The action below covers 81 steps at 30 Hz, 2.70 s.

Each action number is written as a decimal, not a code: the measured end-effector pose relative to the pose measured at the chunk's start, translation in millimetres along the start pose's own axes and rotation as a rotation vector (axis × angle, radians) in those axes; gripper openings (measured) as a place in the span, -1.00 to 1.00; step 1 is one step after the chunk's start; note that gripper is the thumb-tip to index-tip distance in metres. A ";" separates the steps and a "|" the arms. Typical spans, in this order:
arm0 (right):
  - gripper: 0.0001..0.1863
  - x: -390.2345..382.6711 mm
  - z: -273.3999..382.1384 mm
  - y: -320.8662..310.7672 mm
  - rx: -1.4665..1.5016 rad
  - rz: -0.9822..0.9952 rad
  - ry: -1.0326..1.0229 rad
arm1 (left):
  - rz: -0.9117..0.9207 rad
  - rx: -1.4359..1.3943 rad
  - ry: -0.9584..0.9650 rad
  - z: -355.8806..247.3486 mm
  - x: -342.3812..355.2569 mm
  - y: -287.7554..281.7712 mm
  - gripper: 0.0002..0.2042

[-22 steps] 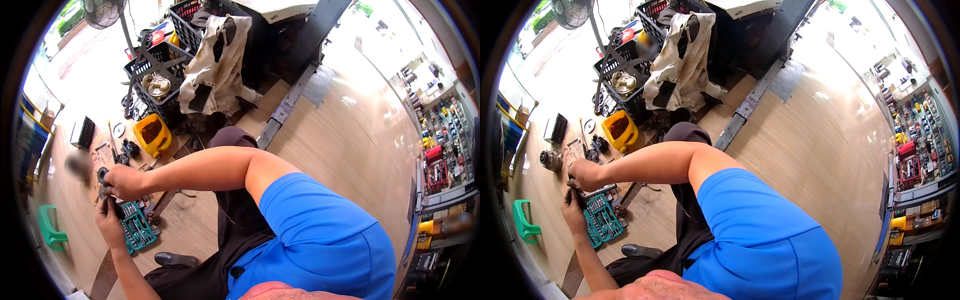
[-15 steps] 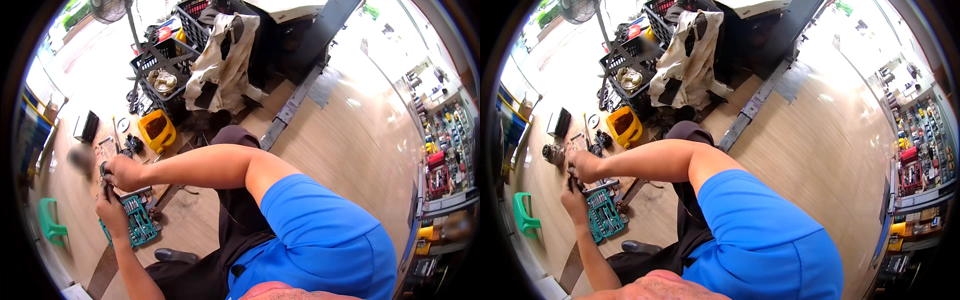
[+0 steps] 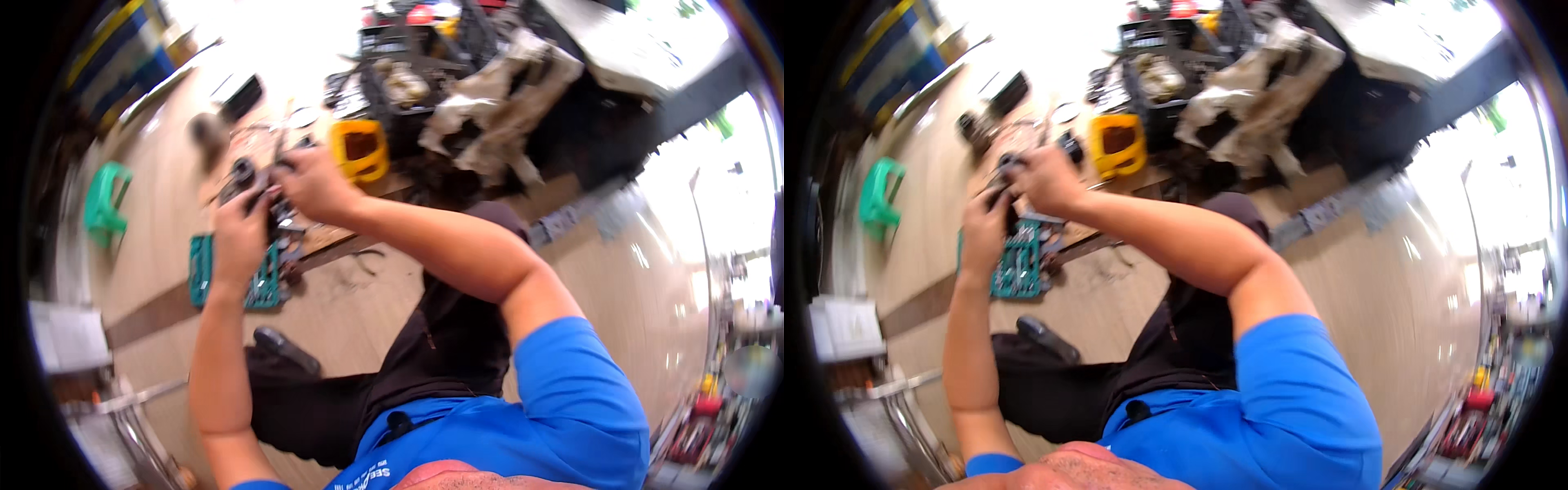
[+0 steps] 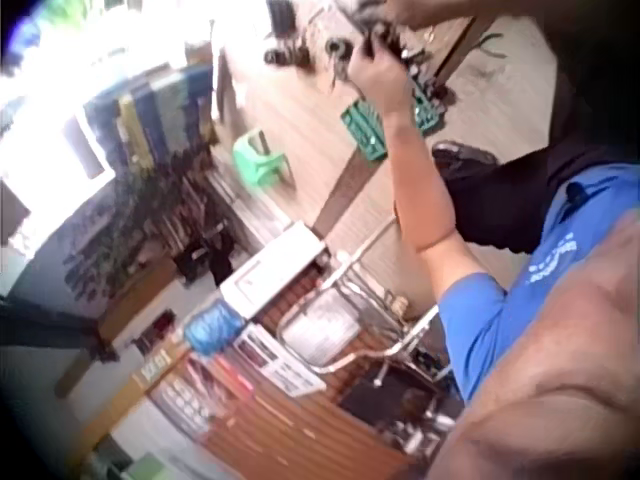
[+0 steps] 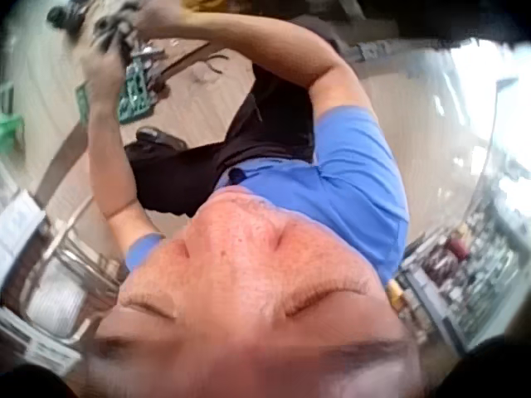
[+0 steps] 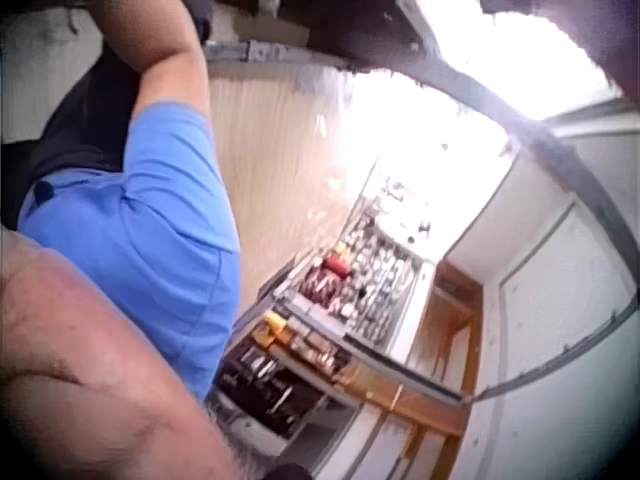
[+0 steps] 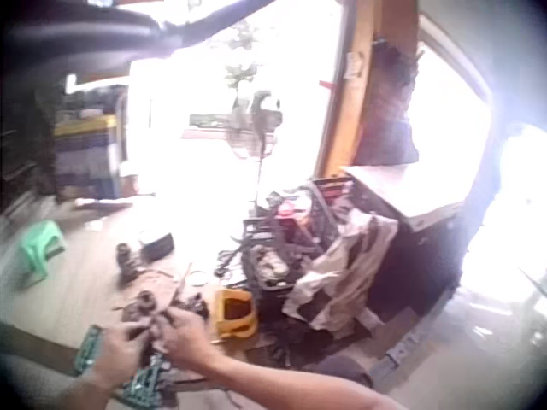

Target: The person works on an automotive part by hand and with pliers, twisting wires and manipulating small components while sitting on the floor.

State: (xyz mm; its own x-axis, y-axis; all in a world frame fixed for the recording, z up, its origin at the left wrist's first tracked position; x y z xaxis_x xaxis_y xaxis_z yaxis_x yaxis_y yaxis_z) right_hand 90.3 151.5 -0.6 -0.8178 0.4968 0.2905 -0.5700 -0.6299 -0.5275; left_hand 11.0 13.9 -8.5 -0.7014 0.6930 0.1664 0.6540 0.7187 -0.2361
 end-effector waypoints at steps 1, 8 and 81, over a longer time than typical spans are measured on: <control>-0.82 -1.9 -3.7 2.0 0.028 -0.039 0.008 | 0.012 0.143 0.062 -21.1 -0.4 9.2 -0.81; -0.71 -3.6 -5.3 10.8 0.296 0.170 0.300 | -0.076 0.407 0.282 -16.0 -4.4 9.9 -0.85; -0.74 -0.1 -0.9 -4.6 0.005 0.079 0.052 | -0.059 0.032 0.150 2.1 -2.0 12.3 -0.78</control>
State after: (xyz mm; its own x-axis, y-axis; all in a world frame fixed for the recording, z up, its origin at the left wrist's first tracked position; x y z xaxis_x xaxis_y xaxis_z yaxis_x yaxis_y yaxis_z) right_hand 93.0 154.8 1.1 -0.8551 0.4758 0.2059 -0.5043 -0.6713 -0.5432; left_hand 19.9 21.2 -13.7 -0.6867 0.6518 0.3217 0.6018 0.7581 -0.2514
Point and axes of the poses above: each hand's wrist, its own x-axis towards the middle knuckle, its own y-axis out of the palm, z = x × y, the point moved 4 cm from there along x, towards the middle knuckle, and after that the axes turned 15 degrees about -x, right-handed, at the moved point
